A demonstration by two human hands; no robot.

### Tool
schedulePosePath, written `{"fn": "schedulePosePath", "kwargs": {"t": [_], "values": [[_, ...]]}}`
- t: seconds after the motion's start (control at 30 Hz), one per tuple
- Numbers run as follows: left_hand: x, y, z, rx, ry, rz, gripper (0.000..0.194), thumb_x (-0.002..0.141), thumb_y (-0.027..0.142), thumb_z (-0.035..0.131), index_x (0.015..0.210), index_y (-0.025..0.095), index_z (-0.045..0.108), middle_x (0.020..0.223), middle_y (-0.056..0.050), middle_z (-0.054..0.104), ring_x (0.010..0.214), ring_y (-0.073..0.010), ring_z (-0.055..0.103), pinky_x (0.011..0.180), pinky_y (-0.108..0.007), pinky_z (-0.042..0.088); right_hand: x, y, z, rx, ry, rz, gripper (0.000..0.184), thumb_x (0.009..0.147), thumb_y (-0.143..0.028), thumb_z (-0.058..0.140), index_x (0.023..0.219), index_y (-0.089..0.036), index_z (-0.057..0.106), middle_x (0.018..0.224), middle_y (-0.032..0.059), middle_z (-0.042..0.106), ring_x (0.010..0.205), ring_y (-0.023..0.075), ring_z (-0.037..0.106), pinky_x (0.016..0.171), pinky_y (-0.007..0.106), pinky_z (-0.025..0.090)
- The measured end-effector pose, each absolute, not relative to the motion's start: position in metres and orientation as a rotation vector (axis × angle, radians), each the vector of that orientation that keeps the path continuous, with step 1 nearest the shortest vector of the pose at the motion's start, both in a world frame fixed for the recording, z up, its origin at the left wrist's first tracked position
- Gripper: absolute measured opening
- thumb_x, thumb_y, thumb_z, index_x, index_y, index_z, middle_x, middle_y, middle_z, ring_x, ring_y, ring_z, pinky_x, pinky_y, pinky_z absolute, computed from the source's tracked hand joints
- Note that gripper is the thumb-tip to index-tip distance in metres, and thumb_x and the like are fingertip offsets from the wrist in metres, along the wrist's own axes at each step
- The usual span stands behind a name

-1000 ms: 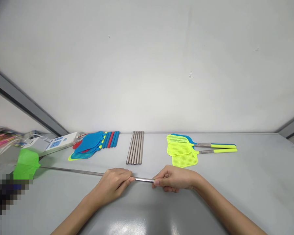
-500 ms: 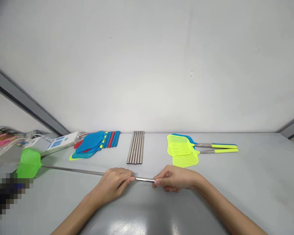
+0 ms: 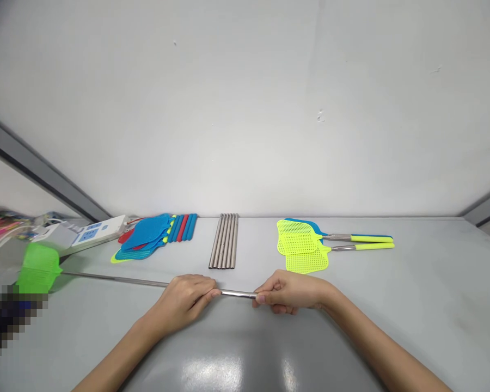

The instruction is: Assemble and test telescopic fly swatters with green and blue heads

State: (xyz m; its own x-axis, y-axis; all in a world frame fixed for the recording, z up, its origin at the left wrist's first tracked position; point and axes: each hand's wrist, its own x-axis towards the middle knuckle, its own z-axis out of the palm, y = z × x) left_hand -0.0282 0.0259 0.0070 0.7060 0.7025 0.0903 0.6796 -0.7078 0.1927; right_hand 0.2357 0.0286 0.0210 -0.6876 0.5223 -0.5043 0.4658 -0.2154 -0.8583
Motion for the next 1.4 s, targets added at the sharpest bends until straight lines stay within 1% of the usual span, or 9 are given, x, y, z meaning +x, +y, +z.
{"fn": "schedulePosePath", "kwargs": {"t": [0.13, 0.33, 0.83, 1.07, 1.17, 1.27, 1.4], "values": [[-0.028, 0.026, 0.007, 2.764, 1.116, 0.239, 0.035, 0.093, 0.032, 0.027, 0.064, 0.018, 0.039, 0.058, 0.003, 0.05, 0.054, -0.0117, 0.047, 0.054, -0.023, 0.028, 0.237, 0.03, 0.019, -1.189, -1.927, 2.102, 0.036, 0.078, -0.049, 0.052, 0.085, -0.015, 0.062, 0.051, -0.0056, 0.036, 0.046, 0.0062, 0.032, 0.039, 0.015, 0.025], [-0.029, 0.027, 0.007, 2.744, 1.122, 0.234, 0.035, 0.093, 0.032, 0.026, 0.063, 0.019, 0.036, 0.058, 0.003, 0.048, 0.054, -0.0114, 0.046, 0.055, -0.022, 0.029, 0.24, 0.032, 0.016, -1.161, -1.888, 2.147, 0.035, 0.078, -0.048, 0.053, 0.087, -0.015, 0.063, 0.05, -0.0059, 0.036, 0.046, 0.0059, 0.03, 0.038, 0.015, 0.023], [-0.034, 0.029, 0.008, 2.742, 1.157, 0.218, 0.034, 0.093, 0.032, 0.027, 0.063, 0.019, 0.037, 0.058, 0.004, 0.049, 0.054, -0.0118, 0.047, 0.054, -0.023, 0.027, 0.246, 0.034, 0.012, -1.194, -1.896, 2.124, 0.039, 0.077, -0.049, 0.054, 0.09, -0.014, 0.064, 0.05, -0.0053, 0.038, 0.046, 0.0061, 0.032, 0.037, 0.015, 0.023], [-0.027, 0.025, 0.01, 2.732, 1.161, 0.22, 0.035, 0.093, 0.032, 0.028, 0.063, 0.019, 0.04, 0.058, 0.003, 0.048, 0.053, -0.0119, 0.046, 0.053, -0.024, 0.028, 0.251, 0.035, 0.01, -1.218, -1.813, 2.214, 0.039, 0.075, -0.047, 0.058, 0.093, -0.013, 0.065, 0.051, -0.0052, 0.04, 0.045, 0.0051, 0.033, 0.037, 0.015, 0.021], [-0.022, 0.021, 0.013, 2.735, 1.15, 0.22, 0.032, 0.092, 0.033, 0.031, 0.065, 0.019, 0.042, 0.06, 0.002, 0.051, 0.056, -0.0128, 0.048, 0.053, -0.024, 0.029, 0.254, 0.034, 0.009, -1.187, -1.779, 2.271, 0.037, 0.076, -0.045, 0.058, 0.093, -0.013, 0.064, 0.051, -0.0054, 0.041, 0.043, 0.0045, 0.032, 0.035, 0.015, 0.02], [-0.019, 0.019, 0.015, 2.737, 1.154, 0.21, 0.029, 0.091, 0.035, 0.035, 0.068, 0.019, 0.044, 0.064, 0.001, 0.053, 0.059, -0.0139, 0.049, 0.054, -0.024, 0.03, 0.254, 0.034, 0.009, -1.116, -1.772, 2.291, 0.033, 0.078, -0.041, 0.056, 0.092, -0.012, 0.063, 0.053, -0.0044, 0.045, 0.04, 0.0045, 0.035, 0.035, 0.016, 0.025], [-0.014, 0.016, 0.014, 2.719, 1.187, 0.205, 0.028, 0.092, 0.031, 0.033, 0.071, 0.018, 0.046, 0.068, 0.0, 0.054, 0.063, -0.0146, 0.05, 0.057, -0.025, 0.033, 0.248, 0.032, 0.01, -1.142, -1.813, 2.206, 0.029, 0.081, -0.037, 0.05, 0.087, -0.012, 0.064, 0.057, -0.0022, 0.051, 0.04, 0.0051, 0.041, 0.04, 0.017, 0.034]]}}
